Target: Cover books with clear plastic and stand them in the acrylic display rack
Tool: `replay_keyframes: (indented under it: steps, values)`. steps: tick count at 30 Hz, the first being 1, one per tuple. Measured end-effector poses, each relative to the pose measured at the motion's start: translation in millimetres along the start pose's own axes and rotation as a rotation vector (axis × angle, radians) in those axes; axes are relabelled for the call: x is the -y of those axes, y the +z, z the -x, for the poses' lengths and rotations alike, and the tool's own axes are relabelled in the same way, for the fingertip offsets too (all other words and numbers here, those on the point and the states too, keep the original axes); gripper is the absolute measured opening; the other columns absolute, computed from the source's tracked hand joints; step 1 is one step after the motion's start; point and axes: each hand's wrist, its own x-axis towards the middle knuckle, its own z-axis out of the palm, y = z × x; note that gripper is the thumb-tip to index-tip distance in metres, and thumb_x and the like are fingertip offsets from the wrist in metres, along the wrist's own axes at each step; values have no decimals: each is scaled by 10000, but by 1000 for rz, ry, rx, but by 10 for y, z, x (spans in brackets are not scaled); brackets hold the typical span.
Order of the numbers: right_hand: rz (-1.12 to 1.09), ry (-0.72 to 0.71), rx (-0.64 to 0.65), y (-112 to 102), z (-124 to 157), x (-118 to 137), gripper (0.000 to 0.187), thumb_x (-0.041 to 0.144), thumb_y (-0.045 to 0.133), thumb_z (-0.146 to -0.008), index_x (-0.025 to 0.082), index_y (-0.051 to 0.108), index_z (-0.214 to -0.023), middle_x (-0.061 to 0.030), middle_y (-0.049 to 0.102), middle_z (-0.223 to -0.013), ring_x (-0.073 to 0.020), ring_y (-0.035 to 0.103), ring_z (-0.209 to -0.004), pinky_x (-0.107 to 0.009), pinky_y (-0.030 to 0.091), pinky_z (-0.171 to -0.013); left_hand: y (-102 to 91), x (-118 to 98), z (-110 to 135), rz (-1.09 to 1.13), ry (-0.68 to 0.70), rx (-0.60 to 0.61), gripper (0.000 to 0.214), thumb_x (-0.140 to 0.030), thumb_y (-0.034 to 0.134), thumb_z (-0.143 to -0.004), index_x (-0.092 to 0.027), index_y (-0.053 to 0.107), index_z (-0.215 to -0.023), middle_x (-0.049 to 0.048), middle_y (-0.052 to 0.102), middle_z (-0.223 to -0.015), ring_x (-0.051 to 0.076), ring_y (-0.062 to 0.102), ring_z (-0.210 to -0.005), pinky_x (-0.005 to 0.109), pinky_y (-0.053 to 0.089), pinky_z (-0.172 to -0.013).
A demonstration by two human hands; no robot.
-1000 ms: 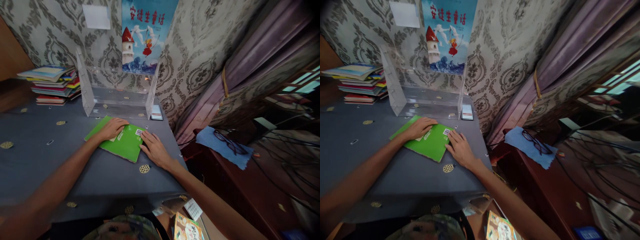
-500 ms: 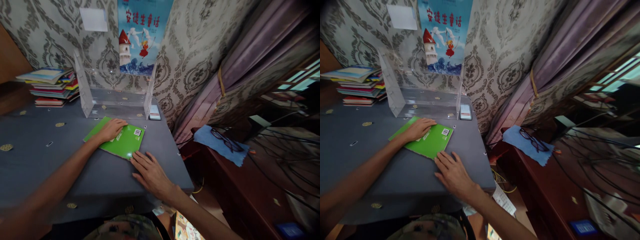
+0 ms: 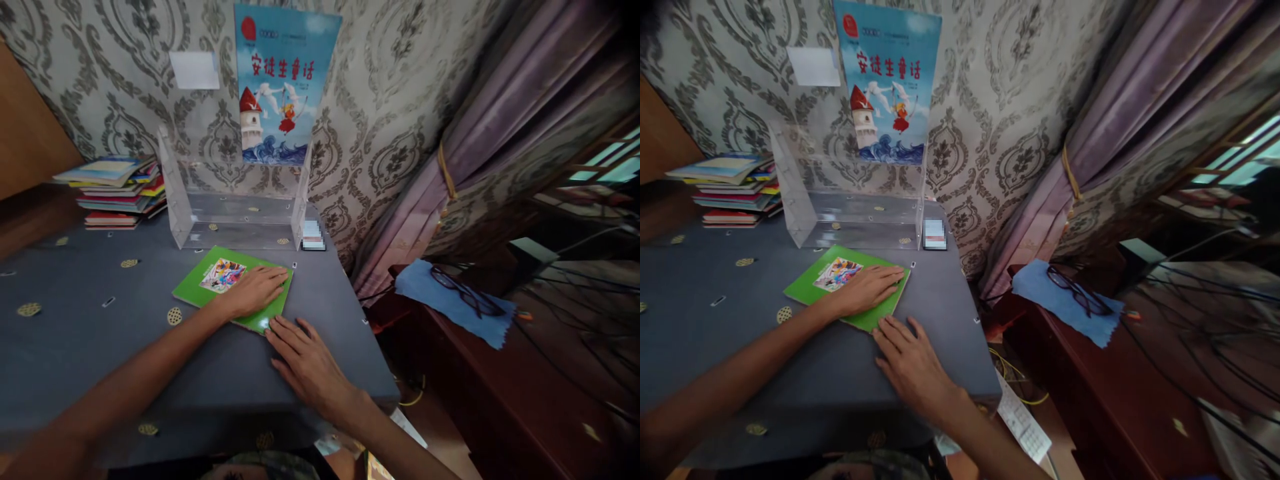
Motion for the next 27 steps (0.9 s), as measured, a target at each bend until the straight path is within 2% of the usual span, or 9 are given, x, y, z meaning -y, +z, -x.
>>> replay_keyframes:
  steps: [6,9,13,18,20,23,24,26,27]
  values:
    - [10,-15,-4,-44,-8,0,376,247,482,-1015,171,576,-1371,-136,630,-1393,-248,544,-1348,-506,461,-1098,-80,503,209,-21,-157,-5,447,-297,337,-1036,-139,582,-1374,117,600,-1434,246,573,-1311,412,443,-1103]
    - [8,-15,-33,-34,-28,-10,346,238,506,-1010,179,601,-1337,-126,657,-1358,-248,572,-1317,-492,482,-1072,-171,792,358,-30,-295,5,445,-314,362,-1011,-177,599,-1362,90,611,-1427,230,563,-1320,405,416,-1124]
    - [-28,14,-113,24,-84,-24,271,223,591,-975,199,668,-1234,-109,715,-1260,-240,628,-1237,-445,515,-1011,-297,964,469,-10,-435,70,461,-289,346,-998,-205,589,-1380,60,594,-1451,218,513,-1370,385,391,-1143]
    - [-16,-30,-160,40,-124,-179,283,100,563,-948,200,708,-1170,-100,749,-1177,-226,651,-1166,-400,523,-934,-464,817,519,-125,-507,131,436,-249,359,-997,-175,611,-1345,110,614,-1415,260,569,-1298,397,423,-1092]
    - [36,-17,-143,9,-145,-344,297,92,543,-953,194,712,-1176,-103,746,-1182,-229,650,-1139,-399,511,-922,-568,703,582,-206,-560,190,404,-261,362,-1003,-166,660,-1259,138,673,-1307,290,627,-1202,412,469,-1014]
    - [157,85,-89,-60,-276,-667,311,96,513,-970,204,728,-1167,-101,735,-1207,-242,628,-1122,-400,481,-899,-722,454,735,-278,-653,320,397,-262,340,-1012,-157,690,-1168,161,723,-1133,321,695,-1031,414,525,-850]
    - [200,124,-53,-85,-356,-772,315,94,511,-968,202,734,-1163,-103,728,-1218,-253,613,-1125,-400,470,-888,-755,343,795,-289,-662,352,394,-244,343,-1008,-171,665,-1224,158,726,-1118,322,705,-996,409,530,-810]
    - [276,194,45,-130,-562,-943,328,90,509,-963,203,741,-1166,-107,706,-1251,-275,579,-1135,-398,442,-866,-773,82,917,-301,-638,415,485,-164,368,-983,-203,493,-1449,152,734,-1087,314,720,-944,396,534,-762]
    - [307,221,91,-148,-678,-1003,328,96,504,-965,199,744,-1164,-118,700,-1242,-282,563,-1129,-399,427,-862,-758,-60,973,-289,-618,446,541,-124,372,-969,-210,425,-1500,153,733,-1085,303,724,-928,386,535,-750]
